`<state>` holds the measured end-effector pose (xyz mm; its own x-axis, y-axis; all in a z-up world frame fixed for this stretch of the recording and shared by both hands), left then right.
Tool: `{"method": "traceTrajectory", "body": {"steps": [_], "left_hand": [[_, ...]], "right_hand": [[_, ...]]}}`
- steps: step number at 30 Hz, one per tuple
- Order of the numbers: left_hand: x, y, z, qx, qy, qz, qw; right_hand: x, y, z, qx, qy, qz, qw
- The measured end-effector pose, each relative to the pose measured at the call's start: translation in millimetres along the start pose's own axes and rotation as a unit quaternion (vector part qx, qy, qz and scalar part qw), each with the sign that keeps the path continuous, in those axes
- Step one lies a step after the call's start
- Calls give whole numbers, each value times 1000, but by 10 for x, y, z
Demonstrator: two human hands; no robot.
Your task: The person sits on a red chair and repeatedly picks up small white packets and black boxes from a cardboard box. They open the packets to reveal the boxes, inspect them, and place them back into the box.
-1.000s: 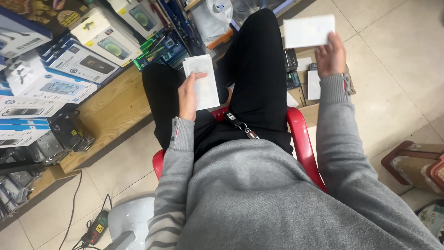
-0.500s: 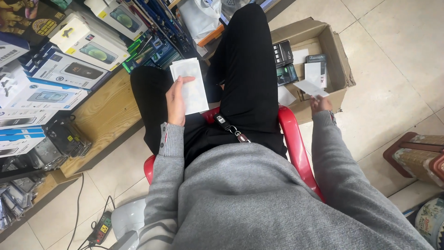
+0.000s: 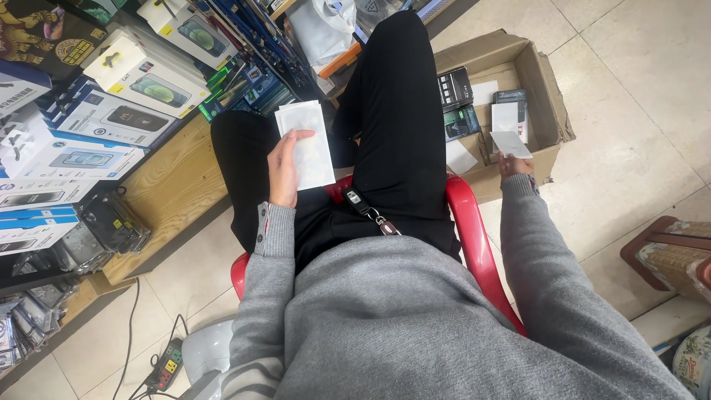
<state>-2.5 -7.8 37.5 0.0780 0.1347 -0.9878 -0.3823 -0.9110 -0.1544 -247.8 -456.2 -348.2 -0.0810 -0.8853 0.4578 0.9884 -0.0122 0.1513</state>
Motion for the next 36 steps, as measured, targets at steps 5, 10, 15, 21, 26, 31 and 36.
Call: {"method": "traceTrajectory", "body": {"steps": [5, 10, 15, 21, 26, 31, 36], "left_hand": [[31, 6, -13, 4, -6, 4, 1000], [28, 15, -2, 1, -1, 1, 1000], [123, -13, -33, 12, 8, 2, 1000], [94, -16, -25, 15, 14, -2, 1000], [146, -26, -36, 9, 10, -4, 1000], [174, -42, -43, 11, 13, -5, 1000], [152, -51, -51, 17, 51, -10, 998]], "right_hand": [[135, 211, 306, 24, -9, 24, 999], [148, 360, 157, 63, -16, 93, 994], [158, 397, 460, 43, 0, 174, 984], [229, 527, 891, 26, -10, 235, 972], [201, 524, 1055, 29, -46, 298, 953], [163, 480, 871, 28, -66, 379, 923], [178, 712, 961, 90, -108, 366, 920]]}}
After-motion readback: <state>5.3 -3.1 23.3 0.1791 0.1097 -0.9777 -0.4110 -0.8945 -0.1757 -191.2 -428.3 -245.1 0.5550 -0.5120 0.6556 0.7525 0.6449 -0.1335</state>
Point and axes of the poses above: each hand's wrist, its own z-axis away from the middle knuckle, its own y-axis out of the palm, x = y × z, the point moved 1 cm from there along -z, towards the middle knuckle, and after that the axes turned 10 degrees about y, right-handed, at the moved point
